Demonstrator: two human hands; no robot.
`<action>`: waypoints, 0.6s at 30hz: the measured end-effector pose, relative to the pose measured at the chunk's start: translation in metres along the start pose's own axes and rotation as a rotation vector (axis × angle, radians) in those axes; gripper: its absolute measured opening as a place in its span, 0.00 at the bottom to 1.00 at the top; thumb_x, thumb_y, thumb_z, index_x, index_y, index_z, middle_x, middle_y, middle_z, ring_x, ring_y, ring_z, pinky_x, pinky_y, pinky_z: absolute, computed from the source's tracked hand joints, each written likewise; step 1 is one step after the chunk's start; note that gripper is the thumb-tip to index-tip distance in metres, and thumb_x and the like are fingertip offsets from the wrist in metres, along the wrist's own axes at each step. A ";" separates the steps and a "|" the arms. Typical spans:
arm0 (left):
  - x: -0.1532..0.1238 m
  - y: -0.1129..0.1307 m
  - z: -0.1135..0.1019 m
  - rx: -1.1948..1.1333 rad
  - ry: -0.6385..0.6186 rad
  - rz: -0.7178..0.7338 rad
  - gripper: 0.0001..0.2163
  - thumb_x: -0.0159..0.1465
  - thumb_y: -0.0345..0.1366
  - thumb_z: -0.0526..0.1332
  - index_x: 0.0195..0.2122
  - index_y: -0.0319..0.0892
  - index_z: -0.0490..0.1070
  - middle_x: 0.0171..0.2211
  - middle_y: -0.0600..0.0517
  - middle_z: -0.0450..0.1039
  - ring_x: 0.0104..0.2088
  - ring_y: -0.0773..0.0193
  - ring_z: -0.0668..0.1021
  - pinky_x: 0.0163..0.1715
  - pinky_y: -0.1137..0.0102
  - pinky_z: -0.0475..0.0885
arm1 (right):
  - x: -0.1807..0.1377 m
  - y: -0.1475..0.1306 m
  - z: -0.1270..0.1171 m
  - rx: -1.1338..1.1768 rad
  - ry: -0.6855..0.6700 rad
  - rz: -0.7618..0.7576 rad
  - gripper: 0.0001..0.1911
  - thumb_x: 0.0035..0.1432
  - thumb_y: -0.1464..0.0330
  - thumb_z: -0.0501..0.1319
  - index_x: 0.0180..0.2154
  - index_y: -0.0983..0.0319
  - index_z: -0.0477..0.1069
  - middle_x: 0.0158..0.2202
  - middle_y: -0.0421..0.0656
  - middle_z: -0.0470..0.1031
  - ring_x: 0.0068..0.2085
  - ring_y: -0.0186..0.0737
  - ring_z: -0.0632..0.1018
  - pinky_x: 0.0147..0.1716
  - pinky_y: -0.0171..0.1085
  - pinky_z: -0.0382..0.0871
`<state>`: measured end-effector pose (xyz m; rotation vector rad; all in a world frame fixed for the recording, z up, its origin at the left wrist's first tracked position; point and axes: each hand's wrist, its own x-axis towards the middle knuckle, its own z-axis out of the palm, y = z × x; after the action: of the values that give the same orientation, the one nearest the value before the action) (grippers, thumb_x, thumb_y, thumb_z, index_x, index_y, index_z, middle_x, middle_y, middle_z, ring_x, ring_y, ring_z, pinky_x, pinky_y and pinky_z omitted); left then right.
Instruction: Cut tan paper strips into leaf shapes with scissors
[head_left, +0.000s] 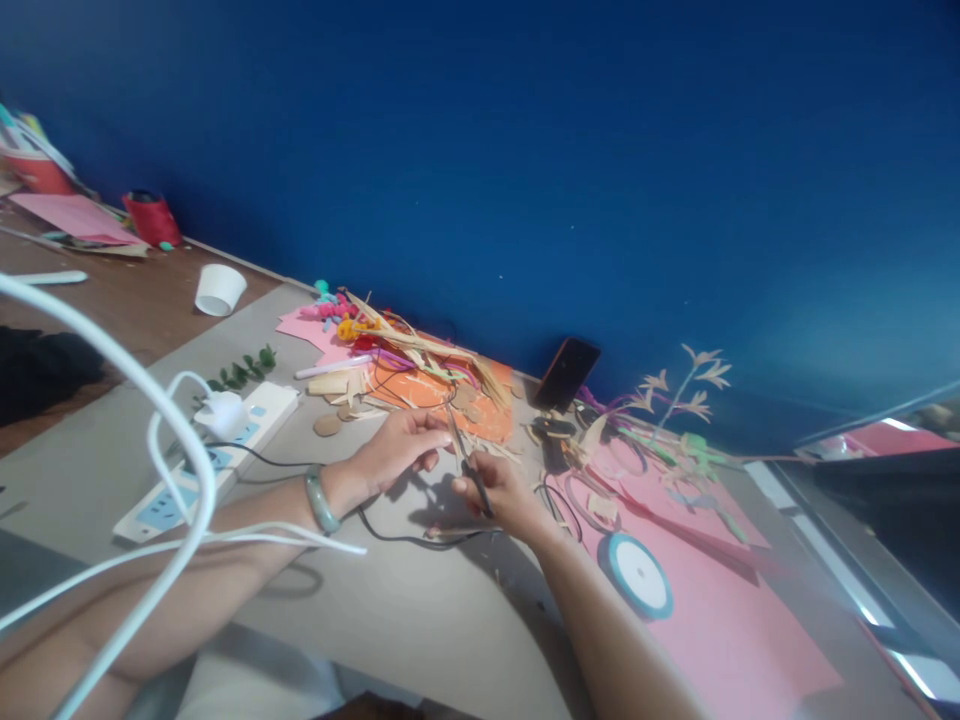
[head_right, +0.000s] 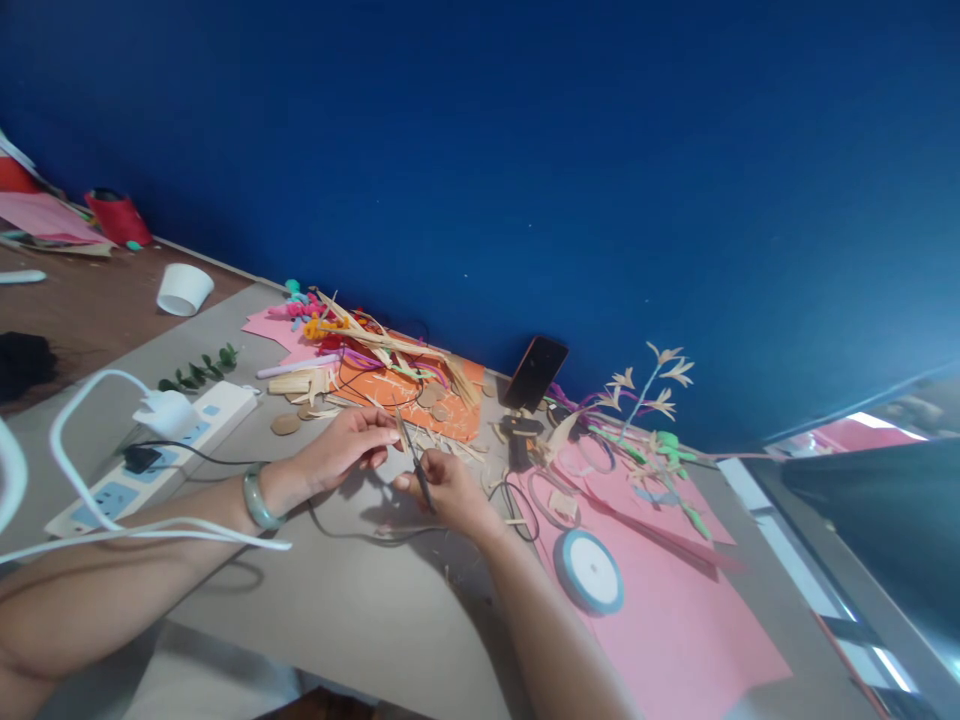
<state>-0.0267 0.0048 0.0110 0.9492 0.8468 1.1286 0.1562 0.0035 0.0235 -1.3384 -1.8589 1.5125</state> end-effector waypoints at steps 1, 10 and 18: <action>0.000 0.000 0.000 0.000 0.000 0.000 0.07 0.52 0.35 0.63 0.28 0.36 0.68 0.24 0.53 0.72 0.16 0.76 0.68 0.15 0.78 0.56 | 0.000 0.000 0.000 -0.002 0.000 0.002 0.24 0.45 0.51 0.66 0.22 0.60 0.57 0.13 0.33 0.64 0.16 0.28 0.60 0.18 0.30 0.50; 0.000 -0.001 -0.002 0.015 -0.020 0.002 0.06 0.53 0.34 0.61 0.26 0.36 0.69 0.18 0.56 0.67 0.16 0.75 0.67 0.15 0.78 0.54 | 0.001 0.001 -0.001 0.024 -0.014 0.012 0.25 0.42 0.51 0.68 0.22 0.60 0.56 0.13 0.32 0.62 0.16 0.28 0.60 0.17 0.30 0.49; 0.001 -0.003 -0.004 0.035 -0.034 0.039 0.04 0.55 0.33 0.59 0.26 0.38 0.68 0.14 0.57 0.63 0.15 0.74 0.65 0.16 0.77 0.54 | 0.002 0.005 0.000 0.037 -0.041 0.033 0.25 0.43 0.52 0.68 0.22 0.60 0.56 0.13 0.32 0.62 0.16 0.28 0.60 0.17 0.29 0.49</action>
<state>-0.0291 0.0057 0.0064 1.0150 0.8265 1.1308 0.1576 0.0050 0.0185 -1.3370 -1.8326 1.5939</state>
